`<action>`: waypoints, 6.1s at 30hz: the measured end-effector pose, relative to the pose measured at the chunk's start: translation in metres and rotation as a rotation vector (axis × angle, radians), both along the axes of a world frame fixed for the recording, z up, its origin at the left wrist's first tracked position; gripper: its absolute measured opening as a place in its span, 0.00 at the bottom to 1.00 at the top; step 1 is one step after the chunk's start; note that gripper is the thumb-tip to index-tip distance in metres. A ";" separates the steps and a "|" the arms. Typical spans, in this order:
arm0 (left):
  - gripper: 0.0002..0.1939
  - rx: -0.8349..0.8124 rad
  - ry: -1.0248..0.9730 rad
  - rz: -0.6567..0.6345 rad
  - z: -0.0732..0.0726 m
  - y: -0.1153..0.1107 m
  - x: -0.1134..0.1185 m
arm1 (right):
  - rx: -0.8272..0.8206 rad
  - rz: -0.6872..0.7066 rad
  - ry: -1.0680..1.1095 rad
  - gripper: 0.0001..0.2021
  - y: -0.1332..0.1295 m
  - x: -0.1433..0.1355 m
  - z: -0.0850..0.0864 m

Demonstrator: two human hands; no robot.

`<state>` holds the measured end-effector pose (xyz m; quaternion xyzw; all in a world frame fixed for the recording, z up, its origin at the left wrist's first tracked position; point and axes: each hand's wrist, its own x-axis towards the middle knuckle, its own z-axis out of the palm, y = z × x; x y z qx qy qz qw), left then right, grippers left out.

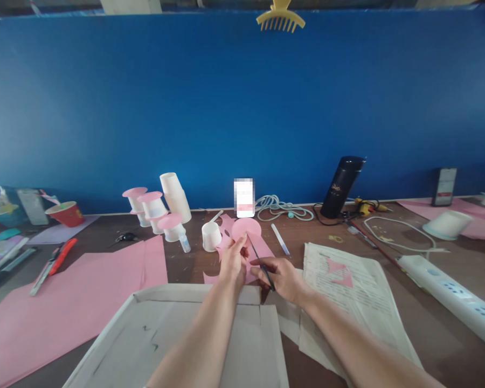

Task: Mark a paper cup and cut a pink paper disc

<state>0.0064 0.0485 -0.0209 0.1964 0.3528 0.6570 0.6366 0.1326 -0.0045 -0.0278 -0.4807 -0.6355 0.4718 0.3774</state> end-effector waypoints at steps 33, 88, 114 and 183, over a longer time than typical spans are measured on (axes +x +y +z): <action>0.19 0.017 0.066 0.001 -0.001 0.003 -0.007 | -0.018 -0.020 -0.056 0.17 -0.003 -0.001 0.012; 0.10 0.031 -0.195 -0.153 0.003 0.004 -0.016 | 0.141 -0.442 -0.412 0.15 0.010 0.017 0.002; 0.14 -0.016 -0.002 -0.129 0.001 0.000 -0.010 | 0.247 -0.447 -0.761 0.11 0.004 0.015 0.012; 0.25 0.560 1.698 0.050 -0.001 -0.044 -0.058 | -0.047 -0.377 0.324 0.18 0.014 0.008 0.009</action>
